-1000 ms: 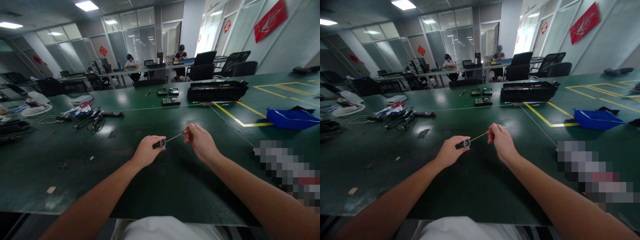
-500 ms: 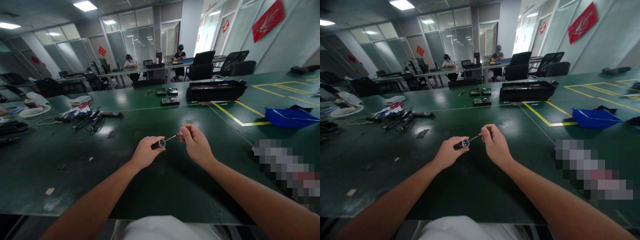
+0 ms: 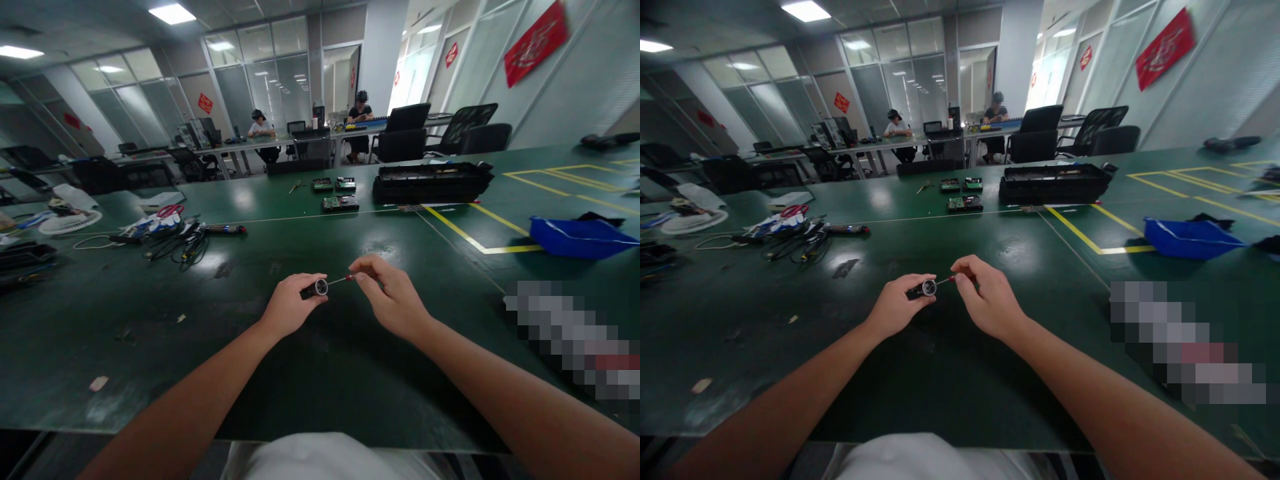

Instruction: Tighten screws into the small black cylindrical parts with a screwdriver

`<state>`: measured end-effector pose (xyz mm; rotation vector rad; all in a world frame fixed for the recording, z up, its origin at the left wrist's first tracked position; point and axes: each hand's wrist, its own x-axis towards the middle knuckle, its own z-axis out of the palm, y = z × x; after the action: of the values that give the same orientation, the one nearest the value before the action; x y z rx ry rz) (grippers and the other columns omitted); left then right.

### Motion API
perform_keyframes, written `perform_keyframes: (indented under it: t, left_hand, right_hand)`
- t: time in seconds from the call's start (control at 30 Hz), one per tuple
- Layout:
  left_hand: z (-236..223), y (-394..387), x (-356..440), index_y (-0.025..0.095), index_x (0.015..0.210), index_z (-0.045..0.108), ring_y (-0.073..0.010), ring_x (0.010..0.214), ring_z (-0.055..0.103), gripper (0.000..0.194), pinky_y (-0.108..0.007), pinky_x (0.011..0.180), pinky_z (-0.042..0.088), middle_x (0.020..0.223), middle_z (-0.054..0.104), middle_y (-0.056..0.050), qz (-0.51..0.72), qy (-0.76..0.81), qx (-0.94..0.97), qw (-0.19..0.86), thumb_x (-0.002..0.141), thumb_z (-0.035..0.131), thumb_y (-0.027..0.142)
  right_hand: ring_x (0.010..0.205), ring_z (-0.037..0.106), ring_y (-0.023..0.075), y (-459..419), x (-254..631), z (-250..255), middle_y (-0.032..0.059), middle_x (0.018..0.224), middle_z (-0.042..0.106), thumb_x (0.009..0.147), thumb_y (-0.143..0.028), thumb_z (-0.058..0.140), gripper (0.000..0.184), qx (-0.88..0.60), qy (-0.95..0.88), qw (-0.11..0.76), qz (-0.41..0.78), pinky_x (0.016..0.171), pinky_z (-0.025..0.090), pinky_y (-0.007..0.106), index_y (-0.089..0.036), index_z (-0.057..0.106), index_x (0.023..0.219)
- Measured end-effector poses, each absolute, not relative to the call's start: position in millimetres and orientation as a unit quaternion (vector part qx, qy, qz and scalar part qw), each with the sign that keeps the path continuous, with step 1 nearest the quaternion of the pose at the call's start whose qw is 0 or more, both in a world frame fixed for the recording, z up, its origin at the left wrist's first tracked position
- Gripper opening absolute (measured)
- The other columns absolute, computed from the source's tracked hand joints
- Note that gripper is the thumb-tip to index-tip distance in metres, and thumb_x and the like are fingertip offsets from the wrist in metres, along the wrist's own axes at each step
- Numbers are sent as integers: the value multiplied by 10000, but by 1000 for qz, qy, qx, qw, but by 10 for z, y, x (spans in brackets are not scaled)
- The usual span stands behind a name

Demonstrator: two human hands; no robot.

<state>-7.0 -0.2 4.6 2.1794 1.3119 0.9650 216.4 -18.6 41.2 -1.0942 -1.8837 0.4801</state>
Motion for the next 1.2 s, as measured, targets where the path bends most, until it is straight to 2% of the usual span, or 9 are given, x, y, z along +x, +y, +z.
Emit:
perform_keyframes:
  t: [0.17, 0.37, 0.43, 0.57, 0.73, 0.83, 0.97, 1.07, 1.2]
  left_hand:
    - [58, -12, -60, 269, 1204, 713, -238, 1128, 652, 420, -406, 1042, 476, 1192, 723, -37, 346, 472, 784, 210, 800, 795, 188]
    - [68, -12, -61, 259, 1202, 708, -222, 1128, 654, 422, -373, 1035, 480, 1194, 721, -26, 354, 476, 777, 212, 799, 791, 165]
    - [72, -13, -58, 259, 1196, 708, -222, 1127, 655, 418, -372, 1031, 482, 1189, 723, -25, 356, 475, 777, 210, 798, 793, 164]
    - [79, -27, -38, 252, 1165, 718, -228, 1107, 662, 403, -385, 1023, 489, 1161, 732, -28, 349, 469, 785, 205, 784, 805, 155]
    - [80, -36, -38, 252, 1176, 712, -230, 1112, 660, 407, -392, 1026, 488, 1170, 728, -31, 351, 470, 783, 207, 789, 804, 164]
    - [79, -33, -46, 252, 1180, 710, -228, 1103, 661, 408, -389, 1015, 492, 1164, 729, -30, 353, 473, 780, 207, 791, 802, 166]
    - [71, -28, -47, 253, 1180, 710, -224, 1104, 660, 413, -387, 1019, 487, 1163, 729, -25, 351, 465, 786, 206, 789, 807, 165]
    - [64, -25, -47, 254, 1173, 712, -221, 1099, 661, 410, -382, 1011, 490, 1155, 732, -22, 353, 461, 788, 205, 785, 813, 169]
    - [53, -23, -49, 256, 1171, 714, -218, 1109, 659, 407, -378, 1017, 490, 1165, 730, -22, 356, 461, 786, 207, 786, 810, 167]
  right_hand:
    - [666, 628, 182, -193, 2159, 438, 23, 782, 699, 1013, -400, 463, 290, -473, -755, 421, 174, 604, 422, 310, -227, 677, 920]
    - [685, 626, 187, -212, 2140, 442, 34, 828, 690, 985, -279, 463, 260, -455, -763, 430, 159, 642, 454, 320, -196, 579, 1202]
    - [732, 639, 192, -213, 2141, 435, 36, 852, 687, 984, -273, 462, 230, -446, -764, 437, 164, 666, 464, 319, -202, 569, 1175]
    - [642, 609, 169, -224, 2136, 429, 22, 814, 679, 1025, -369, 431, 230, -450, -762, 434, 170, 594, 429, 302, -226, 608, 1056]
    - [667, 619, 184, -236, 2126, 417, 27, 819, 661, 1009, -289, 426, 247, -456, -756, 440, 166, 629, 446, 318, -202, 531, 1214]
    - [754, 647, 198, -223, 2133, 410, 38, 862, 661, 989, -274, 447, 220, -460, -744, 446, 188, 677, 467, 323, -201, 516, 1185]
    - [628, 603, 176, -227, 2136, 449, 30, 826, 683, 1022, -381, 414, 263, -472, -755, 415, 191, 592, 417, 312, -211, 576, 1141]
    - [590, 571, 165, -249, 2133, 486, 29, 818, 680, 1022, -336, 393, 265, -471, -766, 400, 177, 572, 396, 308, -203, 568, 1169]
    - [669, 610, 180, -257, 2131, 494, 21, 797, 655, 1000, -278, 415, 199, -467, -768, 399, 184, 625, 424, 309, -200, 537, 1136]
